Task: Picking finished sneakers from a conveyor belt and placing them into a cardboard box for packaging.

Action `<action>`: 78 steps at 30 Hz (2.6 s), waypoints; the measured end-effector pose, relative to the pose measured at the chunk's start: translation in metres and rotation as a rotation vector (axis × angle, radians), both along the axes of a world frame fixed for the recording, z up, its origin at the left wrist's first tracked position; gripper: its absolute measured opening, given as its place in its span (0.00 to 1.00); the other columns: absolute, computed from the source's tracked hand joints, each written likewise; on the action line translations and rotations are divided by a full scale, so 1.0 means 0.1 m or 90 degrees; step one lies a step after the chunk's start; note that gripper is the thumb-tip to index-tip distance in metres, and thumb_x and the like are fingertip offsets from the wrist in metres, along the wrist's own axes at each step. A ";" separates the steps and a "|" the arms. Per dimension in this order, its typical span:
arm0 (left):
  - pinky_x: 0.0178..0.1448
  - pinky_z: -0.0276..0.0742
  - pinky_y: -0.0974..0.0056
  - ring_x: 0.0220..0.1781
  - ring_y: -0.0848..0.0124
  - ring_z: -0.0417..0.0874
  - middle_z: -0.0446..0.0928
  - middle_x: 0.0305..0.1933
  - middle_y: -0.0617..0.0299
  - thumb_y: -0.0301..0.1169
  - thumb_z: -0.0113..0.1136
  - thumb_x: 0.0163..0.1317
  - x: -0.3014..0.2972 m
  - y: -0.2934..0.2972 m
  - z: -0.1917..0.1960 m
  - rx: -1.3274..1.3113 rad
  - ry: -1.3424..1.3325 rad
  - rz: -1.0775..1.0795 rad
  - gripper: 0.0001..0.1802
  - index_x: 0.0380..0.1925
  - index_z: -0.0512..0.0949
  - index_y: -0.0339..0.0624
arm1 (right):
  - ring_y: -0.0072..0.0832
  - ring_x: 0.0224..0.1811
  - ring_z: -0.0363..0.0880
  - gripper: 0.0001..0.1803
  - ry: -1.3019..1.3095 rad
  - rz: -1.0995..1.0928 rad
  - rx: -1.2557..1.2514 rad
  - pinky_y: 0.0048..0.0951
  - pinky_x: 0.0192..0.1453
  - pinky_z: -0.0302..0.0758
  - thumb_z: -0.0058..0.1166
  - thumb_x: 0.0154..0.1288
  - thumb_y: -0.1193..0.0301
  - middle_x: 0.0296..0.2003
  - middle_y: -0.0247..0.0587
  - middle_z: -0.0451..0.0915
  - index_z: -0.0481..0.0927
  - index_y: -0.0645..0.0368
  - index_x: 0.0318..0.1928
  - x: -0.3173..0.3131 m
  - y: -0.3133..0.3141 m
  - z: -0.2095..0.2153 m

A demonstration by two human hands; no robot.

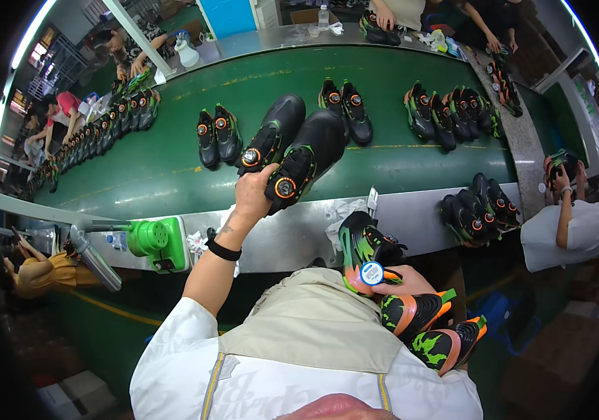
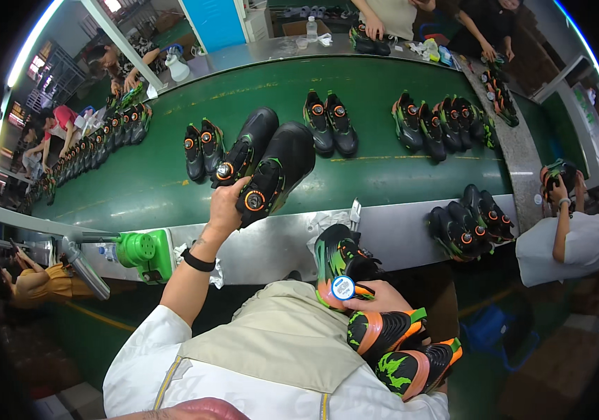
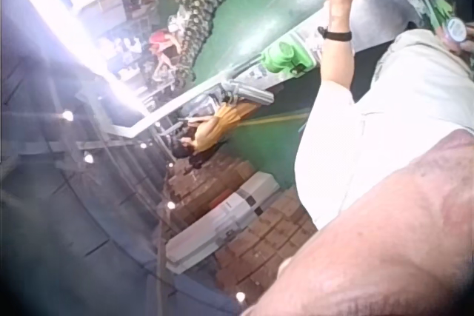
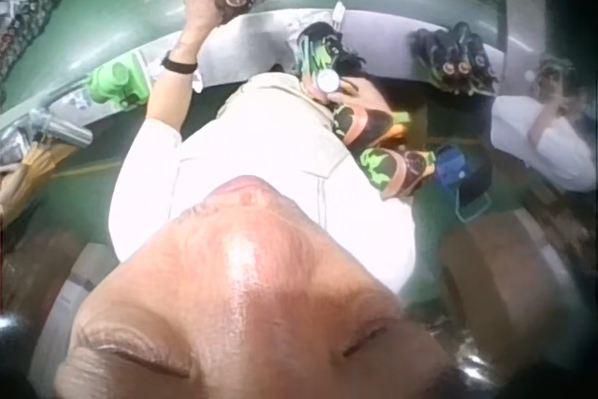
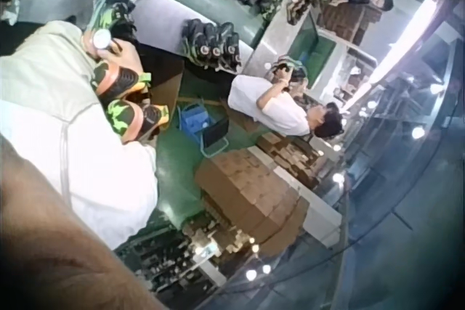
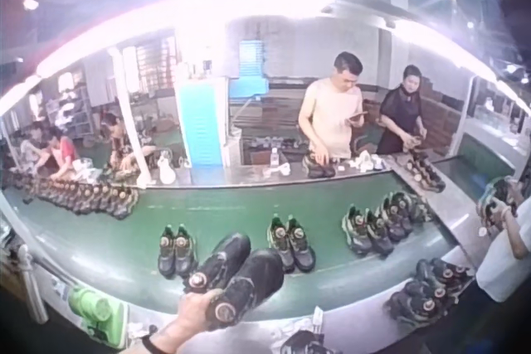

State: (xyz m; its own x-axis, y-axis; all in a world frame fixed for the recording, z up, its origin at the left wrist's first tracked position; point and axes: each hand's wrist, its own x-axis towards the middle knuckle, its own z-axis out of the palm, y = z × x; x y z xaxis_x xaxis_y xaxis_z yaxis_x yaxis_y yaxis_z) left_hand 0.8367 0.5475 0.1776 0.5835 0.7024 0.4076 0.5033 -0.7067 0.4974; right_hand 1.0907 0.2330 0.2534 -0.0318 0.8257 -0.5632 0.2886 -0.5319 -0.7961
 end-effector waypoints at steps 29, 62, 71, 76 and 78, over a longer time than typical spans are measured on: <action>0.49 0.80 0.49 0.40 0.44 0.84 0.82 0.34 0.39 0.23 0.66 0.43 -0.41 -0.99 -0.74 -0.329 0.263 0.290 0.22 0.44 0.84 0.36 | 0.26 0.47 0.80 0.25 0.062 0.125 0.003 0.29 0.58 0.72 0.66 0.62 0.58 0.44 0.40 0.85 0.81 0.62 0.54 1.19 0.56 -0.07; 0.58 0.78 0.51 0.51 0.48 0.83 0.83 0.47 0.43 0.29 0.54 0.53 1.77 3.12 -0.08 -0.194 0.296 0.261 0.21 0.48 0.84 0.44 | 0.28 0.35 0.83 0.20 0.035 -0.094 0.059 0.28 0.45 0.75 0.71 0.57 0.61 0.33 0.43 0.85 0.83 0.62 0.42 1.57 0.84 0.22; 0.59 0.79 0.53 0.53 0.49 0.83 0.83 0.47 0.42 0.31 0.55 0.55 2.05 4.10 0.18 -0.190 0.285 0.297 0.18 0.44 0.85 0.41 | 0.31 0.39 0.83 0.21 0.025 -0.061 0.143 0.30 0.48 0.75 0.71 0.57 0.61 0.37 0.44 0.85 0.83 0.62 0.44 1.67 1.70 0.14; 0.59 0.78 0.52 0.53 0.49 0.84 0.83 0.47 0.42 0.32 0.55 0.55 2.02 4.67 0.10 -0.196 0.306 0.310 0.18 0.44 0.85 0.41 | 0.33 0.47 0.83 0.24 0.065 0.010 0.109 0.30 0.55 0.73 0.70 0.58 0.60 0.42 0.45 0.85 0.82 0.61 0.51 1.84 2.32 -0.21; 0.59 0.78 0.52 0.53 0.49 0.84 0.83 0.47 0.42 0.31 0.55 0.55 2.08 4.88 -0.02 -0.199 0.285 0.328 0.18 0.45 0.85 0.41 | 0.32 0.47 0.82 0.25 0.076 0.032 0.125 0.30 0.56 0.73 0.70 0.59 0.60 0.43 0.45 0.85 0.82 0.61 0.53 1.93 2.50 -0.34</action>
State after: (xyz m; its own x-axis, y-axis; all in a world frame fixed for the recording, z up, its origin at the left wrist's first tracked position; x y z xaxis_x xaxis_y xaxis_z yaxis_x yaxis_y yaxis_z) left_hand 1.0451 1.0354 0.1752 0.2123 0.9757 -0.0546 0.9336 -0.1860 0.3063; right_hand 1.2833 0.4831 0.2199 -0.1331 0.9145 -0.3821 0.2080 -0.3512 -0.9129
